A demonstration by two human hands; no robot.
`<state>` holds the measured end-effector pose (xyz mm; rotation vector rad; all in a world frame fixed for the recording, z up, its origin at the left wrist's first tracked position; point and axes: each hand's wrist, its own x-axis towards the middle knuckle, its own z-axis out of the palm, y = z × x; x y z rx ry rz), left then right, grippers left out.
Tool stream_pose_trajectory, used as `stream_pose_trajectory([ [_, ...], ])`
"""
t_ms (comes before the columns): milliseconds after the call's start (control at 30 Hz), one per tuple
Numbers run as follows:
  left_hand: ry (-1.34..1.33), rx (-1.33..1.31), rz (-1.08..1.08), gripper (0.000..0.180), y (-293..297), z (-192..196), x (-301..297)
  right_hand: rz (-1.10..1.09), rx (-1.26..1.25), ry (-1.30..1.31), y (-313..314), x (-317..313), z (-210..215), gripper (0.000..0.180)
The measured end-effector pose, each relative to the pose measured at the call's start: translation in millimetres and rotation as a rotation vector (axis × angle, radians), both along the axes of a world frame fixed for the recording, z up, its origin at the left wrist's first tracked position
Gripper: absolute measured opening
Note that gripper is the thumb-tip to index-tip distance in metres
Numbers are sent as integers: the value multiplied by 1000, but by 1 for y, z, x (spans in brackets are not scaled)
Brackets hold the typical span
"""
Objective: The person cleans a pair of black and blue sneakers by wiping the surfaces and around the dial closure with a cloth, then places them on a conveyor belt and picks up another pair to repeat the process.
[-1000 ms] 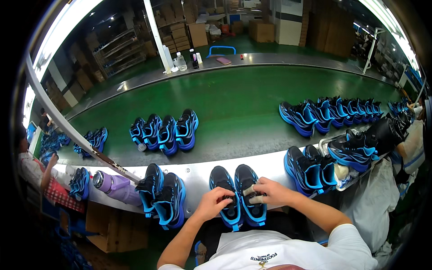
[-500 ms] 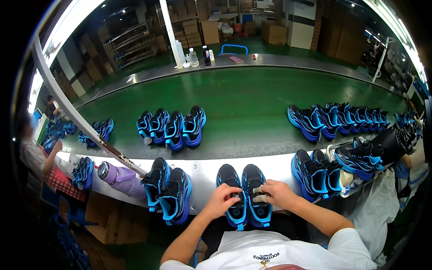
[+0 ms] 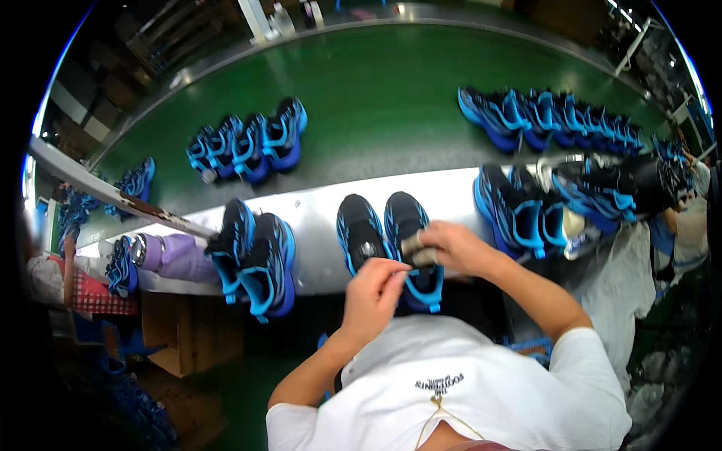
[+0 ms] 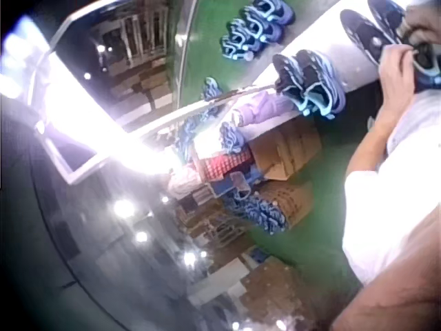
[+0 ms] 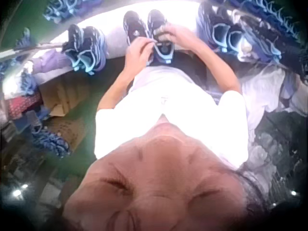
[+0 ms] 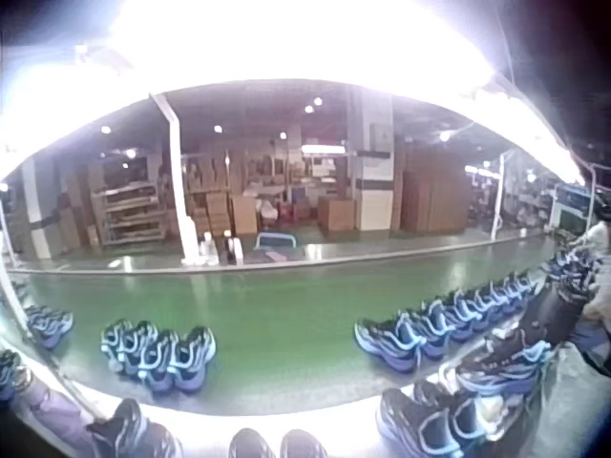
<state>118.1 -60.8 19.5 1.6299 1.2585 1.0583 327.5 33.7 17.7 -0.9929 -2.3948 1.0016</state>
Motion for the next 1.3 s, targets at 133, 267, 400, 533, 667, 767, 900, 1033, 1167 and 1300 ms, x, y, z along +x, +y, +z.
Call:
stream_pose_trajectory([
  [133, -531, -694, -126, 34, -27, -14, 30, 12, -32, -105, 5, 5, -2, 35],
  [267, -715, -851, -31, 34, -18, -19, 40, 163, 12, -159, 15, 1, 19, 50],
  [400, -866, -862, 69, 29, -10, -28, 59, 137, 46, -321, 10, -20, -2, 51],
  [533, -899, -868, 114, 27, -8, -22, 63, 113, -29, -79, 17, -11, -4, 50],
  [667, -951, -884, 119, 28, -6, -28, 62, 208, 94, -101, 17, -12, -3, 55],
  [767, -929, -872, 171, 28, -9, -33, 66, 131, -122, -245, 13, -20, -5, 59],
  [900, -904, -866, 188, 27, -8, -24, 68, 249, 48, -89, 33, -2, -3, 67],
  [1033, -883, -879, 188, 26, -7, -30, 70, 226, 207, -272, 14, -16, -1, 63],
  [1167, -906, -876, 179, 27, -6, -31, 70, 115, -167, -133, 18, -7, -7, 53],
  [1300, -892, -912, 194, 27, -5, -29, 69, -93, -207, -146, 59, 12, 7, 57],
])
